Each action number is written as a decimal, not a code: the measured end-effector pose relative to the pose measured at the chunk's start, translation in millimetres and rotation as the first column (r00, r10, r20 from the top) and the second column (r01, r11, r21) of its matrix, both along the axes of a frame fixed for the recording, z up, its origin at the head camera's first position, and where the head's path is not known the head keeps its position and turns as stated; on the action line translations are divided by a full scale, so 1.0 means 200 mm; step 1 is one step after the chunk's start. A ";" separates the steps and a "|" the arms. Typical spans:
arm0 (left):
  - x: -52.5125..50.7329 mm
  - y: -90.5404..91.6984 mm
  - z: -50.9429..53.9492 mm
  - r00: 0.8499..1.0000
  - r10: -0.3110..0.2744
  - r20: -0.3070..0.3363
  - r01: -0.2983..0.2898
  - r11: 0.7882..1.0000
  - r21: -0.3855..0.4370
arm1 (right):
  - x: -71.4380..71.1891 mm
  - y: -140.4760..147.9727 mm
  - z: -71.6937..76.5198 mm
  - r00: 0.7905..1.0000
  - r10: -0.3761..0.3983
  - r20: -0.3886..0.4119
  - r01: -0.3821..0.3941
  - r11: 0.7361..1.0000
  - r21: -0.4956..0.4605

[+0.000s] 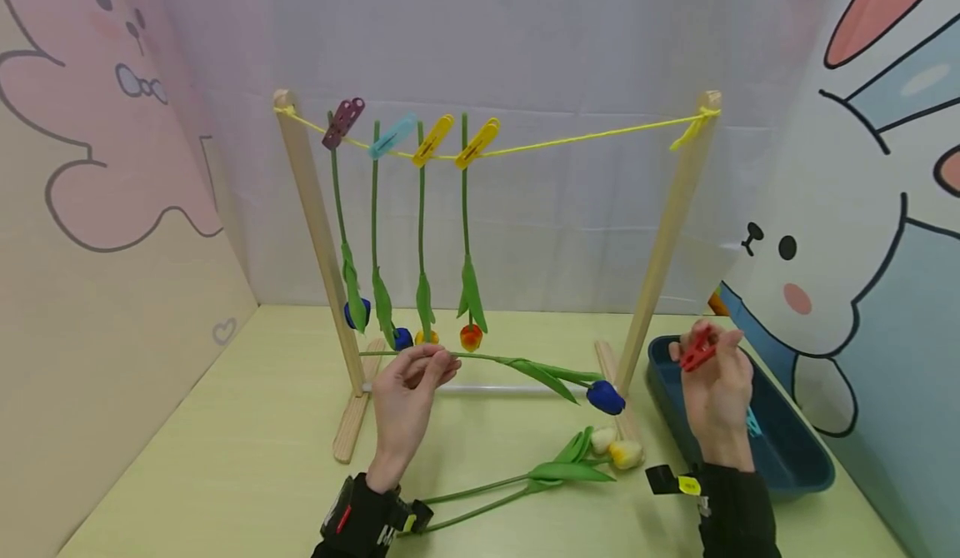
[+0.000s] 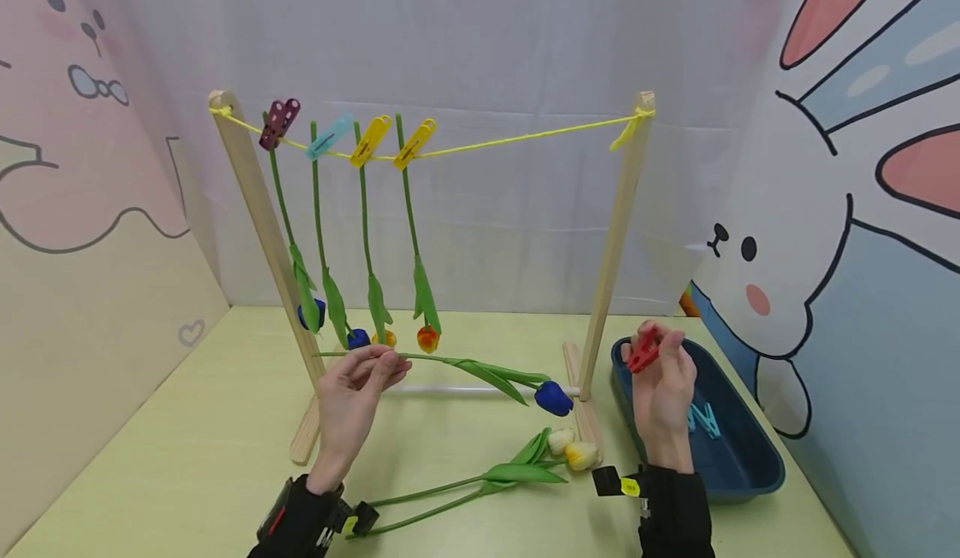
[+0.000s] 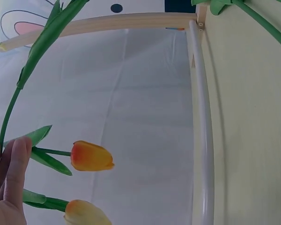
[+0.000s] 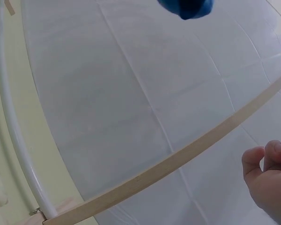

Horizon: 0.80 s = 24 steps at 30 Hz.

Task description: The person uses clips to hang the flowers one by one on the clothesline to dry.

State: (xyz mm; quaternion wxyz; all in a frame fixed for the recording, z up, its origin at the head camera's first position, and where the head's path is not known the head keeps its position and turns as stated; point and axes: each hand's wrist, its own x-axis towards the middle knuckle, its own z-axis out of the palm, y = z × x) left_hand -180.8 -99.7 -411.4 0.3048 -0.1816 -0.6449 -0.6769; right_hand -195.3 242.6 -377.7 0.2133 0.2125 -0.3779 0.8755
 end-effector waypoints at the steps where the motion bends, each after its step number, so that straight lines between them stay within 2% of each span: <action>1: 0.00 0.00 0.00 1.000 -0.009 0.005 0.009 1.000 0.020 | 0.00 0.00 0.00 1.000 0.004 -0.003 -0.004 1.000 -0.004; 6: 0.01 0.00 0.00 0.999 -0.048 -0.008 0.048 0.994 0.097 | 0.00 0.00 0.00 1.000 0.005 -0.007 -0.005 1.000 0.003; 7: -0.03 -0.01 -0.05 0.995 -0.080 -0.052 0.086 0.988 0.125 | 0.00 0.00 0.00 1.000 0.003 -0.006 -0.003 1.000 0.009; 8: -0.03 -0.01 -0.05 0.995 -0.087 -0.057 0.094 0.987 0.132 | 0.00 0.00 0.00 1.000 0.004 -0.009 -0.004 1.000 0.016; 10: -0.03 -0.01 -0.06 0.993 -0.098 -0.062 0.106 0.984 0.144 | 0.00 0.00 -0.01 1.000 0.008 -0.012 -0.008 1.000 0.030; 12: -0.03 -0.01 -0.05 0.995 -0.090 -0.040 0.095 0.983 0.155 | 0.00 0.00 -0.01 1.000 0.021 -0.020 -0.021 0.999 0.035; 13: -0.03 -0.01 -0.05 0.996 -0.083 -0.020 0.085 0.983 0.161 | 0.00 0.00 -0.01 0.999 0.026 -0.023 -0.025 0.999 0.037; 14: 0.01 -0.01 0.01 0.998 -0.055 0.040 0.048 0.987 0.151 | 0.00 0.00 -0.01 0.999 0.028 -0.023 -0.027 0.999 0.039; 18: 0.02 0.00 0.04 0.990 -0.049 0.130 0.025 0.983 0.181 | 0.01 0.00 -0.01 1.000 0.013 -0.009 -0.012 0.999 0.052; 21: 0.03 0.00 0.07 0.987 -0.067 0.145 0.037 0.979 0.202 | 0.01 0.00 -0.01 1.000 -0.005 0.006 0.004 0.998 0.068; 24: 0.04 0.00 0.10 0.991 -0.085 0.105 0.062 0.975 0.212 | 0.00 -0.01 0.00 1.000 -0.005 0.008 0.005 0.997 0.083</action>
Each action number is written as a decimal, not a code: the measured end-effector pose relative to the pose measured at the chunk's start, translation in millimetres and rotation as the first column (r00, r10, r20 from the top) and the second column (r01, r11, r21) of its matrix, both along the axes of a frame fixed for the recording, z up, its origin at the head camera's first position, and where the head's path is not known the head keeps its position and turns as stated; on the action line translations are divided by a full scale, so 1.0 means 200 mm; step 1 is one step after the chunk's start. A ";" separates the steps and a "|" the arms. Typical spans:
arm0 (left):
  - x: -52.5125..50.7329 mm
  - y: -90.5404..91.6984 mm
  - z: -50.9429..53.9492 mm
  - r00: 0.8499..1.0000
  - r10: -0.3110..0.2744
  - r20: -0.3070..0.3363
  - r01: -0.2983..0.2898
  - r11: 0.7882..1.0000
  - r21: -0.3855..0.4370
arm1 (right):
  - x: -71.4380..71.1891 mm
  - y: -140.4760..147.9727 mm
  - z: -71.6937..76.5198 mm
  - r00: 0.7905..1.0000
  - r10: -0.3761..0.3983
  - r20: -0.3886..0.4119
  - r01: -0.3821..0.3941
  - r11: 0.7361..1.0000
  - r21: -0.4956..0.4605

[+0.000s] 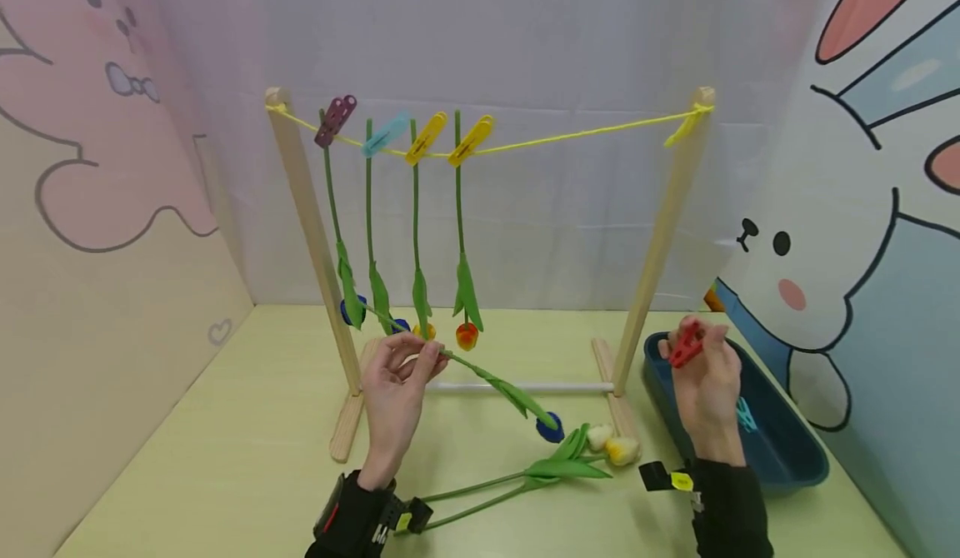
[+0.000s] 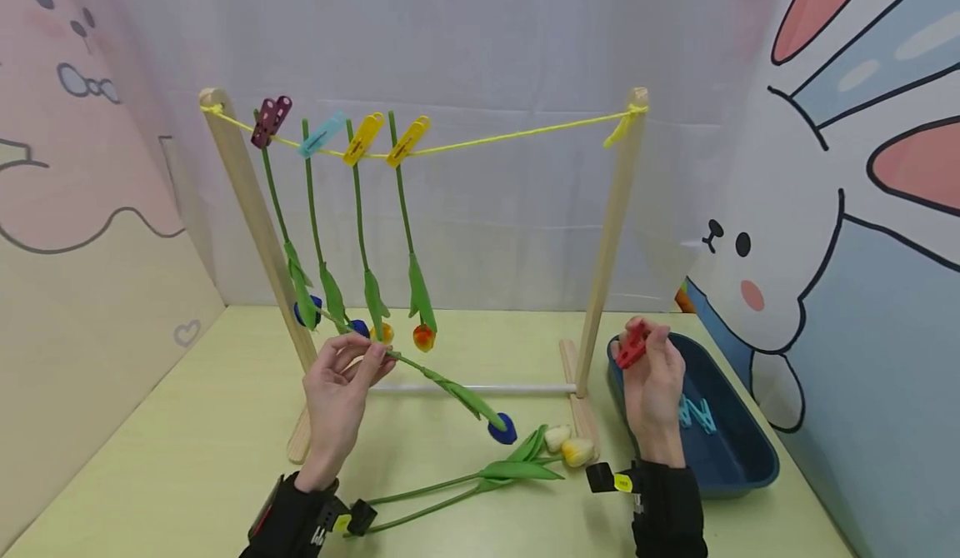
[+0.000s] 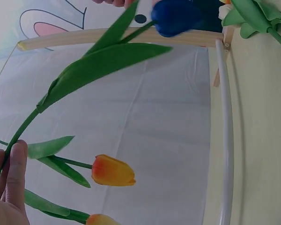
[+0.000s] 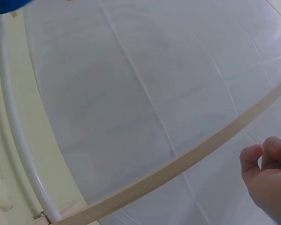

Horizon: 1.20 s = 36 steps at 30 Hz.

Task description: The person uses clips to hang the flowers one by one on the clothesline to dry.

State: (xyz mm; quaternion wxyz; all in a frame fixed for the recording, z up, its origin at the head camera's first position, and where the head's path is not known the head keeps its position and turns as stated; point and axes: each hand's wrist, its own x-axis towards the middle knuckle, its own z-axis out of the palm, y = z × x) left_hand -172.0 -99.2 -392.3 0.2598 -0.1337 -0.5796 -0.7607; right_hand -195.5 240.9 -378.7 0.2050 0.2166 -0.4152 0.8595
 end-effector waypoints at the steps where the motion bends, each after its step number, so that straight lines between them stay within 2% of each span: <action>1: 0.00 0.00 0.01 1.000 -0.006 -0.021 0.006 1.000 0.000 | 0.00 0.00 0.00 1.000 0.001 -0.001 -0.001 1.000 0.003; 4: -0.03 0.00 0.00 0.994 -0.033 -0.103 0.032 0.999 -0.010 | 0.00 0.00 0.00 1.000 0.006 -0.009 -0.006 1.000 0.010; 5: -0.08 0.00 -0.04 0.989 -0.043 -0.139 0.039 0.999 -0.033 | 0.00 0.00 0.00 1.000 0.012 -0.013 -0.012 1.000 0.008; 6: -0.13 -0.01 -0.10 0.983 -0.052 -0.175 0.042 0.997 -0.061 | 0.01 0.00 0.00 1.000 0.010 -0.013 -0.010 1.000 0.009; 7: -0.22 -0.02 -0.18 0.975 -0.067 -0.210 0.054 0.996 -0.067 | 0.00 0.00 0.00 1.000 0.010 -0.014 -0.010 1.000 0.012; 10: -0.44 -0.04 -0.39 0.955 -0.078 -0.287 0.038 0.989 -0.143 | 0.00 0.00 0.00 1.000 0.024 -0.019 -0.024 1.000 0.011; 11: -0.46 -0.03 -0.38 0.950 -0.083 -0.301 0.035 0.986 -0.162 | 0.00 0.00 0.00 0.999 0.028 -0.022 -0.027 1.000 0.013; 13: -0.57 -0.02 -0.45 0.948 -0.080 -0.307 0.025 0.983 -0.179 | -0.01 0.00 0.00 0.999 0.032 -0.022 -0.032 0.999 0.019; 14: -0.59 -0.02 -0.44 0.949 -0.075 -0.305 0.012 0.979 -0.202 | -0.01 0.00 0.00 0.999 0.036 -0.024 -0.035 0.999 0.020; 17: -0.67 0.02 -0.44 0.941 -0.100 -0.322 0.032 0.977 -0.210 | -0.01 -0.01 0.00 1.000 0.022 -0.009 -0.022 1.000 0.021; 18: -0.73 0.02 -0.49 0.938 -0.104 -0.331 0.030 0.975 -0.220 | -0.01 -0.01 0.00 1.000 0.016 -0.001 -0.016 1.000 0.020; 20: -0.70 0.06 -0.39 0.931 -0.106 -0.349 0.023 0.972 -0.235 | -0.01 0.00 0.00 1.000 0.007 0.011 -0.007 1.000 0.014; 22: -0.55 0.10 -0.19 0.934 -0.098 -0.343 0.010 0.968 -0.249 | -0.01 0.00 0.00 1.000 -0.007 0.021 0.007 1.000 0.015; 25: -0.31 0.15 0.11 0.949 -0.063 -0.310 -0.023 0.963 -0.268 | 0.00 0.00 0.00 1.000 -0.017 0.022 0.017 1.000 0.017; 27: -0.16 0.18 0.29 0.961 -0.044 -0.272 -0.034 0.961 -0.276 | 0.00 0.00 0.01 0.999 -0.030 0.022 0.030 0.999 0.028; 29: -0.11 0.19 0.36 0.972 -0.022 -0.234 -0.047 0.957 -0.287 | 0.00 0.00 0.01 0.999 -0.038 0.022 0.037 0.999 0.032; 31: -0.11 0.19 0.39 0.976 -0.016 -0.219 -0.050 0.955 -0.292 | 0.00 0.00 0.02 0.998 -0.053 0.028 0.052 0.998 0.043; 36: -0.20 0.19 0.35 0.970 -0.042 -0.239 -0.029 0.958 -0.286 | -0.01 -0.01 0.06 0.993 -0.115 0.040 0.110 0.988 0.105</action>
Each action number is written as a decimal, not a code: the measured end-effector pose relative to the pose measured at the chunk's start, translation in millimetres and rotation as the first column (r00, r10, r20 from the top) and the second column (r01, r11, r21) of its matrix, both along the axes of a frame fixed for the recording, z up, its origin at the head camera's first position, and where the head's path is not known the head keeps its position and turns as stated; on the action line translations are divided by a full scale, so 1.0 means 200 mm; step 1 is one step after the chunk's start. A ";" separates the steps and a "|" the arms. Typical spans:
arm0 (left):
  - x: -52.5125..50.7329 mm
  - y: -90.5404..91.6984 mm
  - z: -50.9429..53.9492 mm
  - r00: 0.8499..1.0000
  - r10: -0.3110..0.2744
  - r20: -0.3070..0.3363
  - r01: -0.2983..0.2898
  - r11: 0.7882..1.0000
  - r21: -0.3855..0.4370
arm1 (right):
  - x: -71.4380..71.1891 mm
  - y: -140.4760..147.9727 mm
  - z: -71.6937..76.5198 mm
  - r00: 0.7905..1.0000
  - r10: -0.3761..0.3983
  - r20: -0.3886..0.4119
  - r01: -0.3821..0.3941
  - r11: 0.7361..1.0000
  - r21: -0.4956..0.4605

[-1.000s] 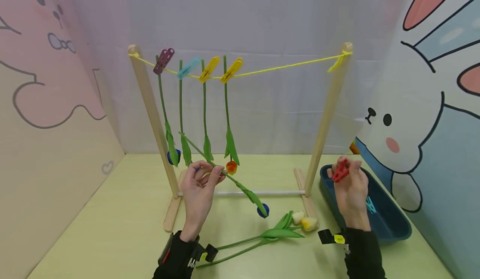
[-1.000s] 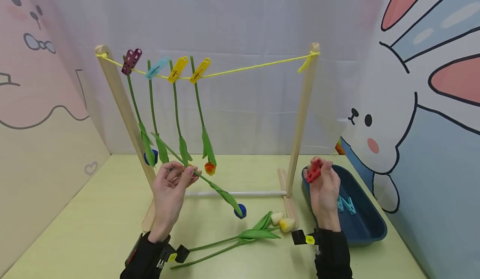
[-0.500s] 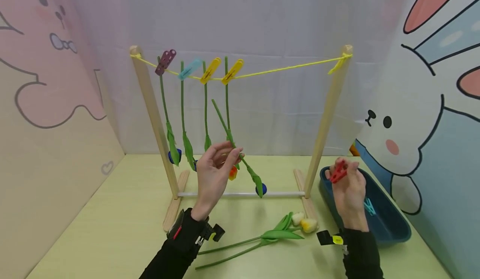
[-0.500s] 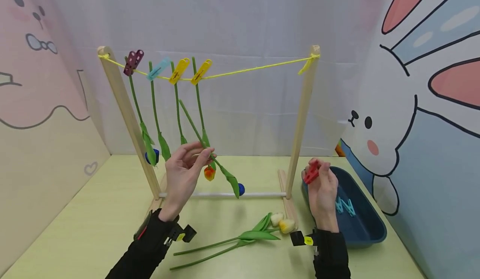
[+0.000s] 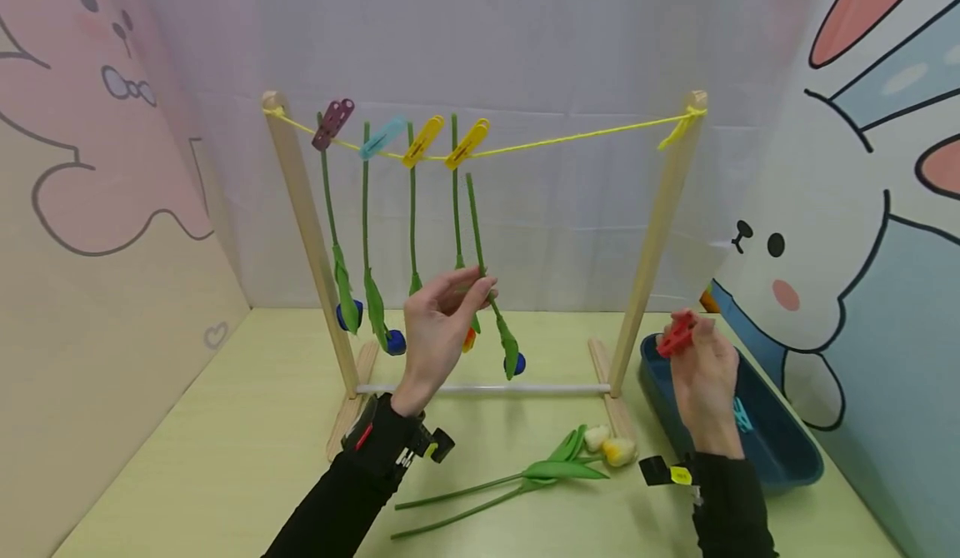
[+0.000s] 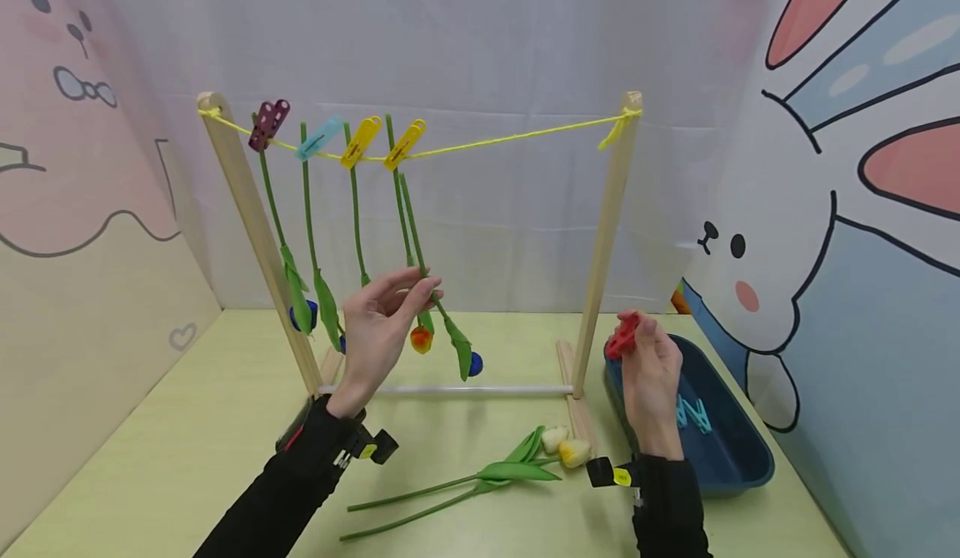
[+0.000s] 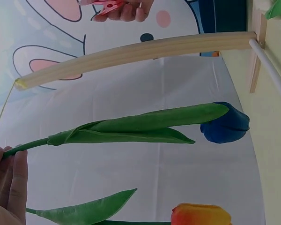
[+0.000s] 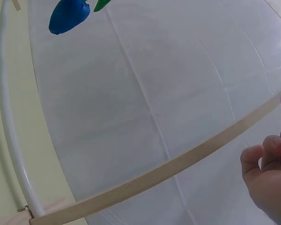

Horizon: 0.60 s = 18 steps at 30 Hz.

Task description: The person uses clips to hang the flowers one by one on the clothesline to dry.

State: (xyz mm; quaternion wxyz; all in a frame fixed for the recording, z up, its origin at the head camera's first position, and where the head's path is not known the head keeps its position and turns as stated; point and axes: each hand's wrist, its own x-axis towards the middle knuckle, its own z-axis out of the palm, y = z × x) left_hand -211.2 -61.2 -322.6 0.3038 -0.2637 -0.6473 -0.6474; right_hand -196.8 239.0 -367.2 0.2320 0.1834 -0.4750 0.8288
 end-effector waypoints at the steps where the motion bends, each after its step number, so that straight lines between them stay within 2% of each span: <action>1: -0.01 0.00 0.00 1.000 -0.009 -0.002 0.009 1.000 0.002 | 0.00 0.00 0.01 1.000 -0.015 0.003 0.015 1.000 0.025; 8: -0.04 0.02 0.04 1.000 -0.030 0.007 0.030 1.000 -0.005 | -0.02 -0.04 0.10 0.997 -0.080 -0.023 0.082 0.979 0.184; 14: -0.06 0.03 0.08 1.000 -0.021 0.017 0.021 1.000 0.000 | -0.06 -0.08 0.20 0.992 -0.061 -0.110 0.085 0.971 0.225; 18: -0.08 0.04 0.10 1.000 0.011 0.029 -0.011 1.000 -0.016 | -0.09 -0.12 0.27 0.985 -0.053 -0.164 0.093 0.963 0.251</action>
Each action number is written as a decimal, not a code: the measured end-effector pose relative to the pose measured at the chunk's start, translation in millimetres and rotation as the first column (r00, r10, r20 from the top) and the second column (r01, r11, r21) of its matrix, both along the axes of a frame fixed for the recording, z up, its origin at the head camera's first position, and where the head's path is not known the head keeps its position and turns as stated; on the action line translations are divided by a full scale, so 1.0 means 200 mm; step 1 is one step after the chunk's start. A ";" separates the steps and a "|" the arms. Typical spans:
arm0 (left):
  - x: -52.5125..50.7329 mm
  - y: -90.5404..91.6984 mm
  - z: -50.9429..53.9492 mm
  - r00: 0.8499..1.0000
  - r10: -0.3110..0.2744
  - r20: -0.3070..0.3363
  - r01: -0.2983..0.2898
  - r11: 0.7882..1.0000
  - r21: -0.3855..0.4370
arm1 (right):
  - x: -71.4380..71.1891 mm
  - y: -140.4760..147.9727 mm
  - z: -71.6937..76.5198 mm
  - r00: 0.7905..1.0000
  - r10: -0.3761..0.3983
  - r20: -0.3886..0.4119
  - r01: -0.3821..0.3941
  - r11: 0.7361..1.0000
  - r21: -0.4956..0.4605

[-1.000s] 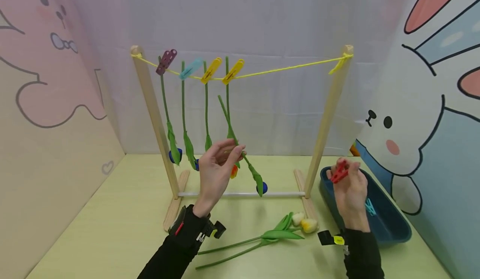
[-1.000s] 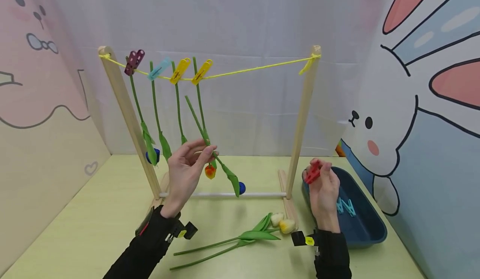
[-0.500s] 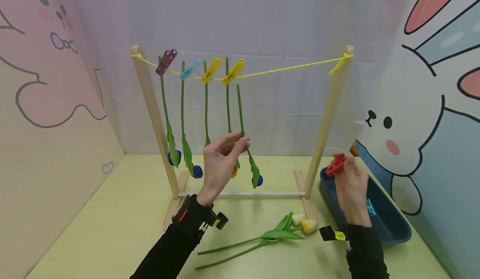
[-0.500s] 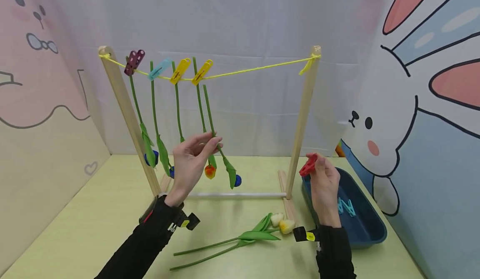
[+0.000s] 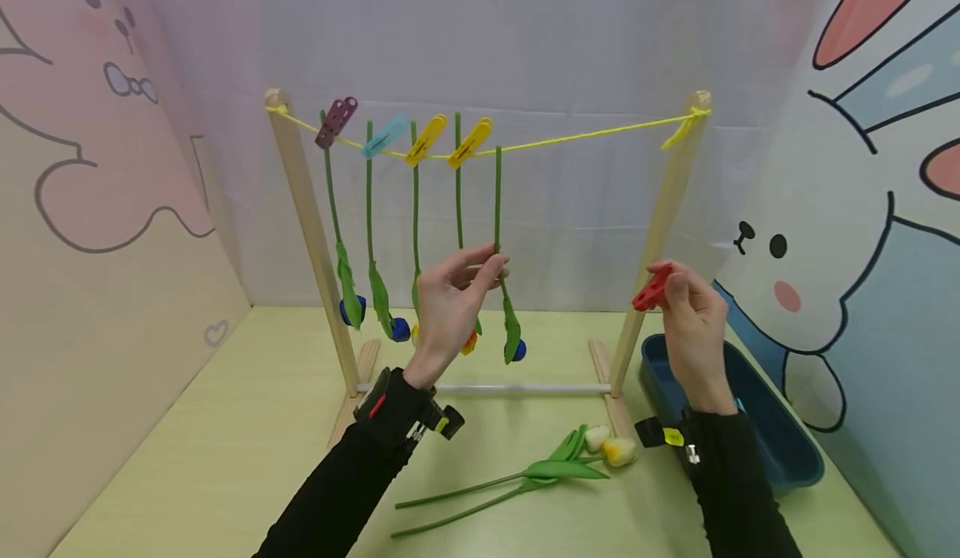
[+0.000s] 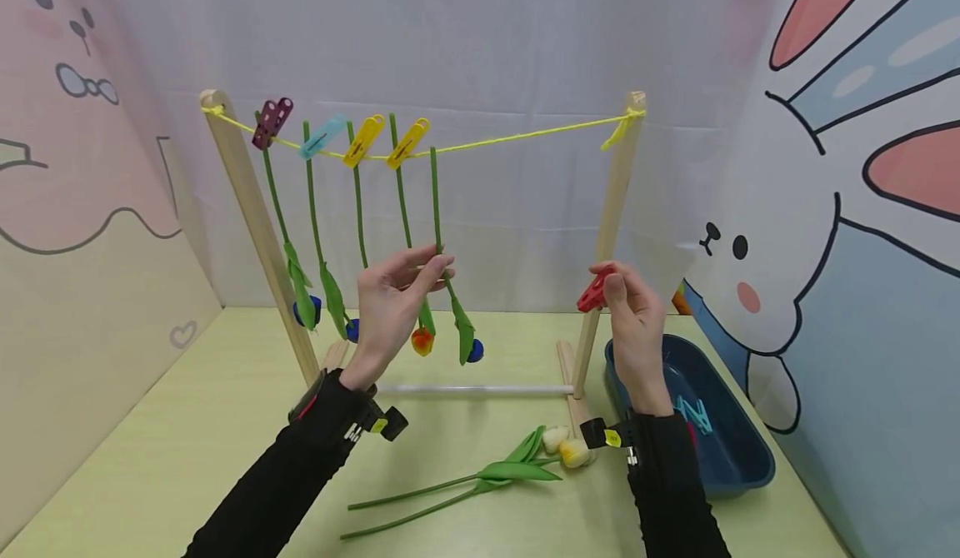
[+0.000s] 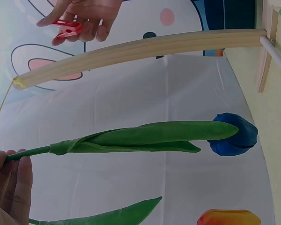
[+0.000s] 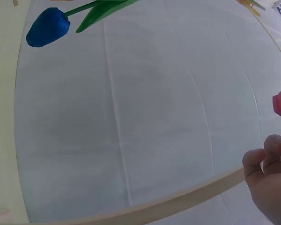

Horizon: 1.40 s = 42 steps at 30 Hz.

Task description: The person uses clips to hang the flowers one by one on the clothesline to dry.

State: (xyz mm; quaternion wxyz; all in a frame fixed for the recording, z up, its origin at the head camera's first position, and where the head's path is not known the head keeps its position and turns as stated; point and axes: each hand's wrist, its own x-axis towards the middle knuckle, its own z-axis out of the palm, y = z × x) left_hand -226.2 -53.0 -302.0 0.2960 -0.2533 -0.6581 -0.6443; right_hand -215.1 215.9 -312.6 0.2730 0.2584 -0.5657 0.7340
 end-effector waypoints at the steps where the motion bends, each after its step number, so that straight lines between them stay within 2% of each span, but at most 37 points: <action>1: 0.00 0.00 0.01 1.000 0.007 0.001 -0.007 1.000 -0.005 | -0.01 -0.01 0.02 1.000 -0.002 -0.014 0.002 1.000 0.012; 5: -0.01 0.01 0.02 1.000 0.015 -0.007 -0.015 1.000 -0.011 | -0.03 -0.04 0.10 0.998 0.001 -0.062 0.002 0.998 0.062; 10: -0.03 0.01 0.02 1.000 -0.011 -0.016 0.011 1.000 -0.011 | -0.07 -0.07 0.17 0.991 -0.081 -0.103 0.096 0.984 0.151; 15: -0.05 0.01 0.03 1.000 0.003 -0.009 -0.003 1.000 -0.018 | -0.10 -0.12 0.26 0.975 -0.168 -0.146 0.199 0.952 0.232; 19: -0.07 0.01 0.03 0.999 0.025 -0.021 -0.025 0.999 -0.025 | -0.12 -0.17 0.34 0.956 -0.223 -0.191 0.273 0.912 0.304; 20: -0.12 0.01 0.00 0.999 0.018 -0.036 -0.019 1.000 -0.021 | -0.12 -0.18 0.37 0.953 -0.224 -0.204 0.281 0.905 0.319; 22: -0.17 0.01 -0.04 0.998 0.026 -0.062 -0.028 0.999 -0.029 | -0.13 -0.21 0.41 0.947 -0.231 -0.225 0.300 0.887 0.351; 23: -0.20 0.01 -0.06 0.997 0.028 -0.072 -0.030 0.999 -0.030 | -0.14 -0.22 0.44 0.947 -0.223 -0.231 0.296 0.885 0.358; 24: -0.21 0.01 -0.06 0.997 0.019 -0.075 -0.021 0.999 -0.025 | -0.14 -0.24 0.46 0.949 -0.211 -0.235 0.287 0.887 0.361; 26: -0.21 0.01 -0.06 0.998 0.016 -0.068 -0.017 1.000 -0.021 | -0.15 -0.26 0.50 0.951 -0.187 -0.248 0.270 0.891 0.364; 27: -0.17 0.01 -0.02 0.998 0.022 -0.052 -0.024 0.999 -0.024 | -0.16 -0.28 0.51 0.950 -0.180 -0.256 0.268 0.891 0.367; 30: -0.10 0.02 0.04 1.000 0.015 -0.014 -0.015 1.000 -0.021 | -0.18 -0.31 0.56 0.947 -0.154 -0.281 0.256 0.892 0.373; 31: -0.16 0.02 0.00 1.000 0.011 -0.022 -0.011 1.000 -0.022 | -0.18 -0.32 0.58 0.943 -0.156 -0.294 0.266 0.885 0.382; 33: -0.22 0.02 -0.04 0.999 0.014 -0.032 -0.014 0.999 -0.029 | -0.19 -0.34 0.61 0.935 -0.164 -0.313 0.286 0.872 0.398; 34: -0.27 0.02 -0.08 0.999 0.018 -0.044 -0.019 0.999 -0.032 | -0.19 -0.36 0.62 0.934 -0.168 -0.317 0.292 0.867 0.402; 37: -0.44 0.02 -0.22 0.996 0.024 -0.090 -0.026 0.999 -0.024 | -0.19 -0.39 0.67 0.929 -0.193 -0.314 0.319 0.851 0.418; 38: -0.45 0.02 -0.22 0.995 0.038 -0.094 -0.041 0.999 -0.025 | -0.19 -0.40 0.68 0.930 -0.201 -0.308 0.323 0.847 0.423; 40: -0.53 0.03 -0.27 0.991 0.055 -0.121 -0.058 0.998 -0.022 | -0.18 -0.42 0.71 0.933 -0.223 -0.281 0.330 0.840 0.431; 41: -0.55 0.03 -0.29 0.989 0.058 -0.135 -0.061 0.998 -0.021 | -0.18 -0.43 0.72 0.935 -0.231 -0.270 0.332 0.837 0.434; 42: -0.50 0.03 -0.24 0.992 0.057 -0.110 -0.060 0.998 -0.023 | -0.18 -0.44 0.73 0.934 -0.243 -0.264 0.340 0.833 0.436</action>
